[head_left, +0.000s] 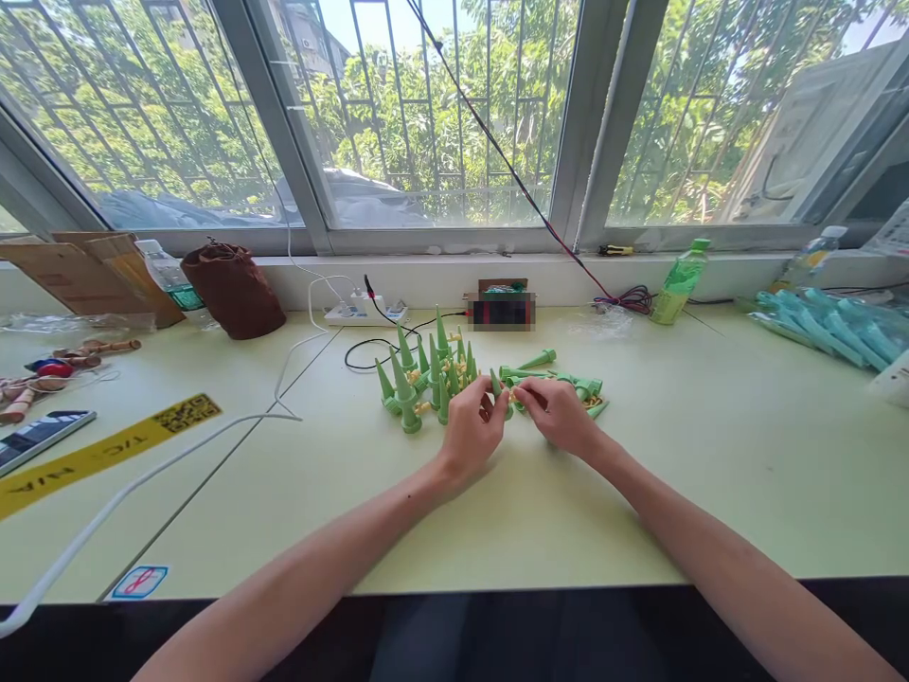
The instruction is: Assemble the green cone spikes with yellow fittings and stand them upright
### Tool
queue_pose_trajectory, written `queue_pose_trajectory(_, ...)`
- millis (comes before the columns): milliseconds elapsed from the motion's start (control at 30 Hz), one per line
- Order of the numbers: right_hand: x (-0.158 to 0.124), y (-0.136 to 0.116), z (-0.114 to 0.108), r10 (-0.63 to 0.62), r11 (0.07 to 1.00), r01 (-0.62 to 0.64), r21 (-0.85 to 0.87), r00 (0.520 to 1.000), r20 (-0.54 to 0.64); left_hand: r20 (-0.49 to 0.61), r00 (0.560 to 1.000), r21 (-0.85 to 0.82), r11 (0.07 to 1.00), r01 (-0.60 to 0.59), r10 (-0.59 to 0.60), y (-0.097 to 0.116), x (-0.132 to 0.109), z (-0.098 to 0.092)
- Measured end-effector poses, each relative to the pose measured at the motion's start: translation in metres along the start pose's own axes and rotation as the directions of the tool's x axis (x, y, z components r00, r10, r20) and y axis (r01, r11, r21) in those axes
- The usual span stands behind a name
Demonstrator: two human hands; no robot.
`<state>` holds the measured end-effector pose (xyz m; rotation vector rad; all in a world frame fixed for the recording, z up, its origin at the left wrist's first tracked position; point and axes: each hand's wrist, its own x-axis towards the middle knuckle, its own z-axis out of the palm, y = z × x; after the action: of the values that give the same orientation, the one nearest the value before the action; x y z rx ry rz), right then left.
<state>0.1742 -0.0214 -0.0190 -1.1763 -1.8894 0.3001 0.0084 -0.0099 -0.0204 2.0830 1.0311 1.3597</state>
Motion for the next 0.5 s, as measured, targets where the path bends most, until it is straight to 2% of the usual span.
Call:
queue_pose_trajectory(300, -0.0002, 0.0018, 0.001, -0.017, 0.997, 0.017, -0.07, 1.0, 0.006, 0.003, 1.0, 0.015, 1.0, -0.004, 0.004, -0.0012, 0.0009, 0.0)
queue_pose_trajectory(500, -0.001, 0.0001, 0.0007, -0.037, 0.999, 0.038, -0.036, 0.999, 0.025, -0.019, 1.0, 0.049, 0.999, 0.003, -0.002, 0.0012, 0.0027, -0.0019)
